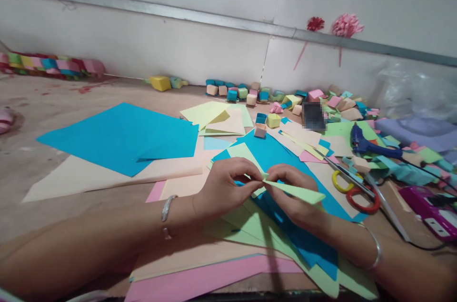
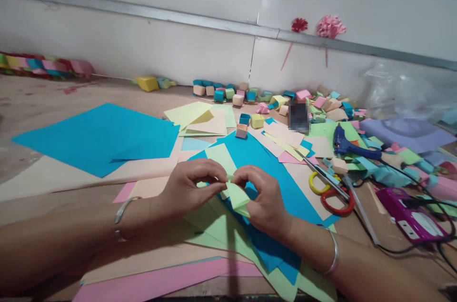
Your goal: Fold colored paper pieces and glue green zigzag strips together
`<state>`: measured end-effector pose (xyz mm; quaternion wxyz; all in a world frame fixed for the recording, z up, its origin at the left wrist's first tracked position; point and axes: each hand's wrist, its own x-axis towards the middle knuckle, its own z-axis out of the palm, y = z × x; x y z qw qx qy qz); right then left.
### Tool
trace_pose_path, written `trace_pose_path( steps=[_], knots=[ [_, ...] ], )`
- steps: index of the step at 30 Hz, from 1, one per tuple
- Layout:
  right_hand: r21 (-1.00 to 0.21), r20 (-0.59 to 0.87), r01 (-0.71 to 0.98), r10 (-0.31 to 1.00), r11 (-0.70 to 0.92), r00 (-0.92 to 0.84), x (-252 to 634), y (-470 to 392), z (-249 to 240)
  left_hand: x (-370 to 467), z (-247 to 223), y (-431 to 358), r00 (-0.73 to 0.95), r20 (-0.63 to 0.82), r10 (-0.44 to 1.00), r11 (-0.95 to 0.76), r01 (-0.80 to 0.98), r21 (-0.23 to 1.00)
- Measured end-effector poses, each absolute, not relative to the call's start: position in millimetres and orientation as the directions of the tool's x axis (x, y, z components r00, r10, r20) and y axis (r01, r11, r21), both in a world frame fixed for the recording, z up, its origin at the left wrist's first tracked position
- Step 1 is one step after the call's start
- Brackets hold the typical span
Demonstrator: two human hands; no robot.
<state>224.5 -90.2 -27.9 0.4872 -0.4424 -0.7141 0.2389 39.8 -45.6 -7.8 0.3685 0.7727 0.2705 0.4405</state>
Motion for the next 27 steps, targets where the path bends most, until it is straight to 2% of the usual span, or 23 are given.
trace_pose_path(
  steps=[4, 9, 15, 23, 27],
  knots=[
    [-0.838, 0.433, 0.331, 0.898, 0.434, -0.083, 222.2, -91.3, -30.6, 39.8, -6.3, -47.8, 0.482, 0.393, 0.783, -0.502, 0.117, 0.857],
    [-0.882, 0.369, 0.280, 0.925, 0.378, -0.087, 221.4, -93.2, -31.8, 40.0, -6.3, -49.4, 0.485, 0.382, 0.787, -0.492, 0.119, 0.862],
    [-0.935, 0.318, 0.143, 0.946, 0.324, -0.066, 217.0, -95.7, -31.8, 41.2, -8.1, -49.5, 0.487, 0.308, 0.817, -0.388, 0.069, 0.919],
    [-0.957, 0.201, 0.200, 0.977, 0.212, -0.074, 218.7, -93.3, -19.9, 40.7, -5.8, -48.8, 0.508, 0.251, 0.824, -0.360, 0.126, 0.925],
    [-0.951, 0.206, 0.226, 0.977, 0.211, -0.048, 220.5, -92.1, -23.1, 41.6, -5.4, -47.4, 0.478, 0.217, 0.851, -0.317, 0.140, 0.938]
  ],
)
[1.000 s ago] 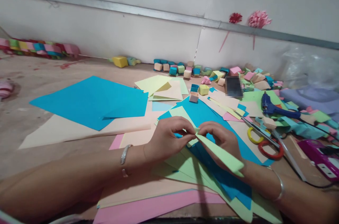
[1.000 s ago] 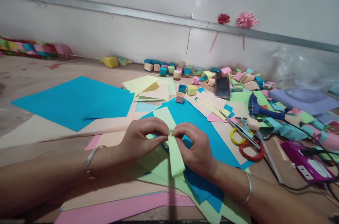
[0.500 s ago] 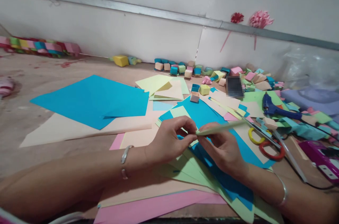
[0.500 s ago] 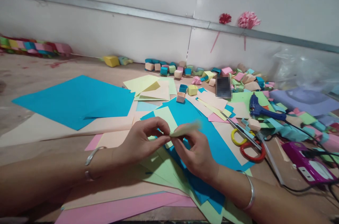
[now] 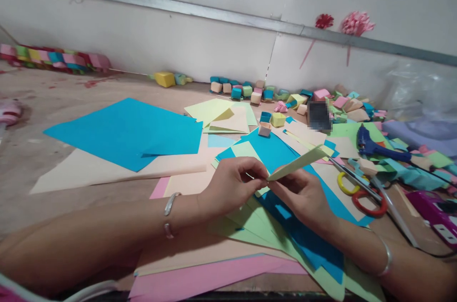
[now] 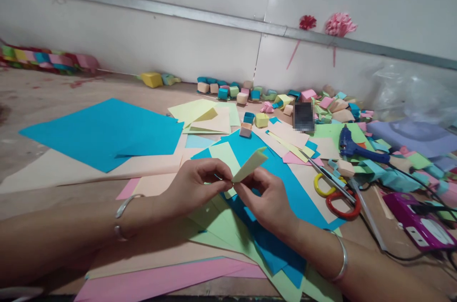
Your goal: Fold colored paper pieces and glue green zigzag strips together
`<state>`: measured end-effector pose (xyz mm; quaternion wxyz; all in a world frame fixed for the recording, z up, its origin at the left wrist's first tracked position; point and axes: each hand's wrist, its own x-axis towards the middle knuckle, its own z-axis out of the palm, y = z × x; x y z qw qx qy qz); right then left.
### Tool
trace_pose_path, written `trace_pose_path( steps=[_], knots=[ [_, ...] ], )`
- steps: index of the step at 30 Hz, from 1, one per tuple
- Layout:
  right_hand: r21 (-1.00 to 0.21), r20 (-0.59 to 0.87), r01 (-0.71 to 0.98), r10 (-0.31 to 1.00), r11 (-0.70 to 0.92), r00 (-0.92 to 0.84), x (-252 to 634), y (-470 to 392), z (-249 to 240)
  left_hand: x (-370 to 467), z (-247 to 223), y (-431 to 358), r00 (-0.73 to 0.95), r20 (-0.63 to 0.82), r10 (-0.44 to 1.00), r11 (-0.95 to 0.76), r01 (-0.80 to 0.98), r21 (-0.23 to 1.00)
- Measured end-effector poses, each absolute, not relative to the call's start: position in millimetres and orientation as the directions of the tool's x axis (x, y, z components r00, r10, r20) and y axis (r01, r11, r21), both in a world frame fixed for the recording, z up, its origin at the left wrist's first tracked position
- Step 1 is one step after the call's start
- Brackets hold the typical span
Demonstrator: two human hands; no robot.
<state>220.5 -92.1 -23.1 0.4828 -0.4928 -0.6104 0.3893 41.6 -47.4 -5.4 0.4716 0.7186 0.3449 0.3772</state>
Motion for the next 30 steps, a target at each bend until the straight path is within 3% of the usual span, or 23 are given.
trace_pose_path(
  steps=[7, 12, 21, 30],
  knots=[
    [-0.914, 0.253, 0.316, 0.967, 0.253, -0.044, 223.2, -89.5, -26.8, 44.0, -7.7, -47.3, 0.479, 0.146, 0.866, -0.219, 0.101, 0.970],
    [-0.919, 0.227, 0.320, 0.973, 0.229, -0.044, 222.2, -89.7, -24.9, 44.8, -7.5, -46.0, 0.527, -0.001, 0.850, -0.001, 0.002, 1.000],
    [-0.962, 0.196, 0.187, 0.980, 0.199, -0.033, 218.0, -92.6, -21.1, 45.1, -4.5, -46.6, 0.552, -0.040, 0.833, 0.042, 0.009, 0.999],
    [-0.996, -0.002, -0.090, 0.999, -0.006, -0.048, 219.3, -92.3, -18.6, 44.9, -9.9, -48.0, 0.641, -0.059, 0.765, 0.182, -0.127, 0.975]
  ],
)
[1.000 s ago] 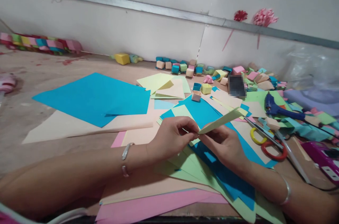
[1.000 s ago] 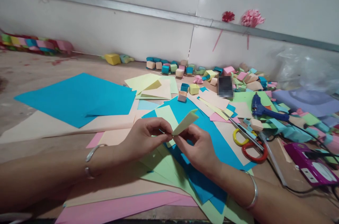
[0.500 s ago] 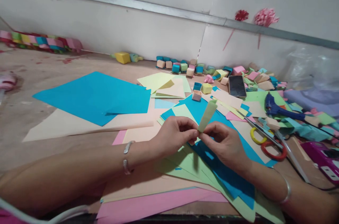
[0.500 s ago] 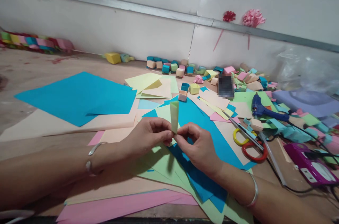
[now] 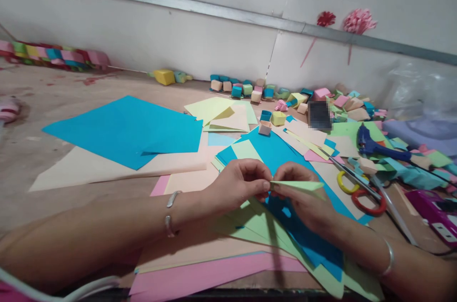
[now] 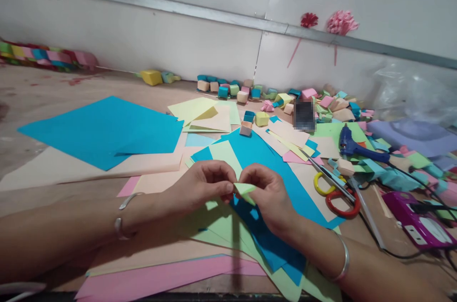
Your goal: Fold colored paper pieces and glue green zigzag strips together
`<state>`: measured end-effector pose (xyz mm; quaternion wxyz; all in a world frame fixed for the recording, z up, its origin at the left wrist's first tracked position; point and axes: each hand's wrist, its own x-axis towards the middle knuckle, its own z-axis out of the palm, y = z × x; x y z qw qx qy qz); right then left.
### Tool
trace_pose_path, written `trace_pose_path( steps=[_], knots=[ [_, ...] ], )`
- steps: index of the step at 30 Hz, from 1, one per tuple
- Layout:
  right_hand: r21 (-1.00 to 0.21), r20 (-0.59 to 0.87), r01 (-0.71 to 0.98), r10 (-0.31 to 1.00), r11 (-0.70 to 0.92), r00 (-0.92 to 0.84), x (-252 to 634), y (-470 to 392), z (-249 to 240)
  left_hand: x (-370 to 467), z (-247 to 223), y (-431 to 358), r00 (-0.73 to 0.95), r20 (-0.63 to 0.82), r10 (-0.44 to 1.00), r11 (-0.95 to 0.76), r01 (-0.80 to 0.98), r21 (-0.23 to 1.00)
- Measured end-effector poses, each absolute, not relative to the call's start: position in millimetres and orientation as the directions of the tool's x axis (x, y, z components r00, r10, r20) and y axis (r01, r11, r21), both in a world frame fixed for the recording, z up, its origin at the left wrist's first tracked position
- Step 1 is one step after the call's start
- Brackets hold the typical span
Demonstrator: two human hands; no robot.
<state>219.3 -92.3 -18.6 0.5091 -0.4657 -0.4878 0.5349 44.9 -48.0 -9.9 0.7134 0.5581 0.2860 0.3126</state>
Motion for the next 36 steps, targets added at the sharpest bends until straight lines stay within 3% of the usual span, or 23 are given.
trace_pose_path(
  steps=[8, 17, 21, 29, 36],
  knots=[
    [-0.985, -0.105, -0.130, 0.994, -0.110, -0.042, 218.5, -91.7, -17.0, 43.6, -10.2, -48.5, 0.639, -0.100, 0.762, 0.223, -0.113, 0.968],
    [-0.991, 0.048, 0.120, 0.992, 0.061, -0.114, 222.5, -92.7, -14.6, 43.0, -6.4, -48.1, 0.593, -0.053, 0.803, 0.069, -0.005, 0.998],
    [-0.985, 0.087, 0.134, 0.986, 0.106, -0.144, 223.5, -93.9, -16.3, 45.3, -8.4, -49.6, 0.549, -0.012, 0.836, -0.006, 0.030, 1.000],
    [-0.940, 0.224, 0.230, 0.965, 0.251, -0.138, 223.0, -94.0, -23.7, 45.7, -3.5, -51.6, 0.558, -0.077, 0.826, 0.067, 0.038, 0.997],
    [-0.959, 0.130, 0.229, 0.976, 0.169, -0.176, 218.8, -97.3, -21.1, 45.4, -6.7, -52.1, 0.561, -0.030, 0.827, 0.025, 0.017, 1.000]
  ],
)
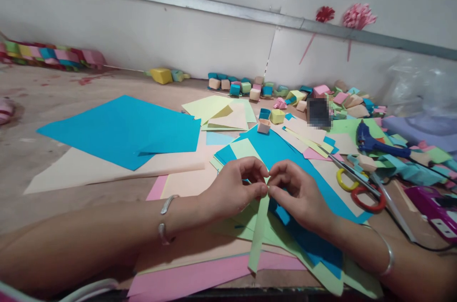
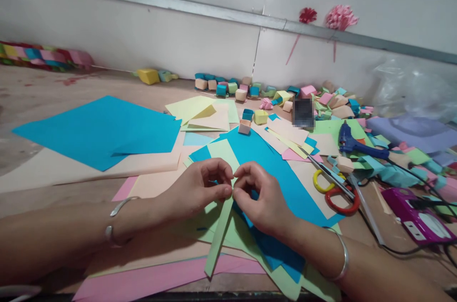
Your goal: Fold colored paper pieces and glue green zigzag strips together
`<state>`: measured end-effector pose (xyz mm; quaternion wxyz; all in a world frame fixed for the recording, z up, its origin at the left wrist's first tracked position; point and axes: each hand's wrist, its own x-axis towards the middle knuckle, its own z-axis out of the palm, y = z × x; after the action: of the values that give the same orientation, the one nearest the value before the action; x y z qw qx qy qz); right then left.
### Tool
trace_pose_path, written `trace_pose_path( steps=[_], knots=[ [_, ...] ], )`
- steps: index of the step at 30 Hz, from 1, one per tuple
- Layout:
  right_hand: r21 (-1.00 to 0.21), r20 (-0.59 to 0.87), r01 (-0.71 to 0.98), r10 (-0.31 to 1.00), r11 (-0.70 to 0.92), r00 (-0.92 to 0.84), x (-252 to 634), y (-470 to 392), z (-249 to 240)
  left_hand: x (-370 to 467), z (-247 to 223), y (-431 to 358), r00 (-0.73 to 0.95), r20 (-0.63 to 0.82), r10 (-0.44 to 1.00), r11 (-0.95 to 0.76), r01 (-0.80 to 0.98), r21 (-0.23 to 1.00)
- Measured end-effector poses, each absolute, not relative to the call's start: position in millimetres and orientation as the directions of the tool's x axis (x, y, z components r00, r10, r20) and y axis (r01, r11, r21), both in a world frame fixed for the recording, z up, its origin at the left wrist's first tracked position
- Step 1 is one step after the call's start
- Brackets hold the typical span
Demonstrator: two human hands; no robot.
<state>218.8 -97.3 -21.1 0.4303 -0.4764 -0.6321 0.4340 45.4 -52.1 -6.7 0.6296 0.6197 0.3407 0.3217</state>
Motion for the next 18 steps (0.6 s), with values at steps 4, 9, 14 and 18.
trace_pose_path(
  steps=[4, 9, 14, 18],
  knots=[
    [-0.949, 0.150, 0.254, 0.977, 0.186, -0.154, 216.7, -96.8, -21.7, 45.8, -8.3, -53.0, 0.583, -0.065, 0.810, 0.125, -0.063, 0.990],
    [-0.789, 0.337, 0.447, 0.905, 0.422, -0.261, 226.6, -92.4, -19.3, 46.3, -7.8, -51.6, 0.517, -0.202, 0.832, 0.294, -0.103, 0.950],
    [-0.497, 0.544, 0.527, 0.721, 0.689, -0.429, 234.4, -91.3, -21.1, 45.5, -5.0, -48.9, 0.467, -0.224, 0.855, 0.318, -0.132, 0.939],
    [-0.551, 0.525, 0.560, 0.778, 0.619, -0.344, 233.8, -92.1, -24.2, 45.7, -3.6, -49.1, 0.477, -0.262, 0.839, 0.364, -0.136, 0.921]
  ],
)
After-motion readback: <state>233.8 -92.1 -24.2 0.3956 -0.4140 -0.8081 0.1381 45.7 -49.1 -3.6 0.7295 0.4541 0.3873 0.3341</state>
